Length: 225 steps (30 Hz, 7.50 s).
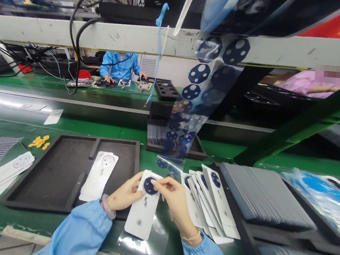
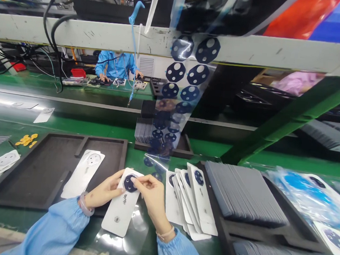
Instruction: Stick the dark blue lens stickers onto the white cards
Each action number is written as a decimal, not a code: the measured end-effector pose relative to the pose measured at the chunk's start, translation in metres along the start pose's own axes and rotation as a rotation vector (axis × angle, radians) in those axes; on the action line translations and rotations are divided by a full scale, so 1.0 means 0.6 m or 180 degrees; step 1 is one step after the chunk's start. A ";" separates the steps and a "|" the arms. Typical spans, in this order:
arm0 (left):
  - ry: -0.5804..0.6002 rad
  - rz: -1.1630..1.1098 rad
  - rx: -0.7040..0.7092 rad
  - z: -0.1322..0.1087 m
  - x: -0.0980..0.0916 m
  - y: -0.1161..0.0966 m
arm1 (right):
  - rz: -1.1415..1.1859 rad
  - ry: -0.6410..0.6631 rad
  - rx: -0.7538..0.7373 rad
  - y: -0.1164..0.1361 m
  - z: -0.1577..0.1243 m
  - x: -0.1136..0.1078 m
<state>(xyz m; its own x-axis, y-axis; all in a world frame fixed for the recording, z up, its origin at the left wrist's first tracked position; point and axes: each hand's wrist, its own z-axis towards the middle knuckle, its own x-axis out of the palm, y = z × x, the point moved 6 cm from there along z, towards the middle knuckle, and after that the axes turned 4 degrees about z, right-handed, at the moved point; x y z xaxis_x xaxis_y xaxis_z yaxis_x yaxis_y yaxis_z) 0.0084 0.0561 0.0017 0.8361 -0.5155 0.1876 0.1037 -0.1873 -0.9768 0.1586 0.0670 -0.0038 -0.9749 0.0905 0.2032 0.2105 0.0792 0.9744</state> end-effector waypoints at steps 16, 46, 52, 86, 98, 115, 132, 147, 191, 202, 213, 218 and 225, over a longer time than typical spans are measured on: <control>-0.0239 -0.0048 -0.0119 0.001 0.006 -0.007 | -0.1280 -0.0312 -0.1290 0.022 -0.025 0.008; -0.0783 -0.0331 -0.0209 0.002 -0.019 0.004 | 0.0801 0.1495 0.0169 -0.020 -0.018 0.059; -0.1501 -0.0431 -0.0019 -0.004 -0.044 0.008 | -0.0943 0.0847 -0.0612 -0.033 -0.040 0.062; -0.3597 0.3769 -0.0274 -0.069 -0.185 -0.095 | -0.4693 0.0496 -0.2282 -0.047 0.047 -0.092; -0.2390 0.0812 0.0547 -0.030 -0.156 -0.052 | -0.3845 -0.0324 -0.2038 -0.010 0.049 -0.091; 0.0137 -0.1115 0.0695 -0.040 -0.033 -0.072 | -0.2864 -0.0200 -0.4038 0.085 -0.082 0.080; -0.0581 -0.0622 0.0224 -0.015 -0.058 -0.043 | -0.0893 -0.0228 -0.2116 0.080 -0.024 0.010; -0.0559 -0.0349 -0.0235 -0.001 -0.033 -0.005 | 0.0540 -0.0021 -0.0083 -0.008 -0.007 0.033; 0.0020 -0.0192 -0.0114 -0.004 -0.025 0.003 | -0.0081 -0.0121 -0.0386 -0.017 0.000 0.020; 0.0014 -0.0176 -0.0071 -0.004 -0.020 -0.009 | 0.0275 -0.0084 -0.0163 -0.017 0.000 0.024; -0.0183 -0.0550 -0.0130 -0.004 -0.027 -0.002 | 0.0540 -0.0075 -0.0105 -0.012 -0.001 0.021; -0.0139 -0.0560 -0.0146 -0.005 -0.026 -0.001 | 0.0035 -0.0126 -0.0465 -0.006 -0.005 0.020; -0.0091 -0.0380 -0.0120 -0.004 -0.024 0.000 | -0.0336 -0.0169 -0.0720 -0.002 -0.008 0.015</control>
<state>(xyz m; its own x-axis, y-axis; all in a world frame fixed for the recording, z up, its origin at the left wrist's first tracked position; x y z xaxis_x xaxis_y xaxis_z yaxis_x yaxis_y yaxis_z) -0.0049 0.0617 -0.0007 0.8340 -0.4639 0.2987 0.1834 -0.2774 -0.9431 0.1494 0.0630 -0.0025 -0.9843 0.1461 0.0996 0.0803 -0.1325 0.9879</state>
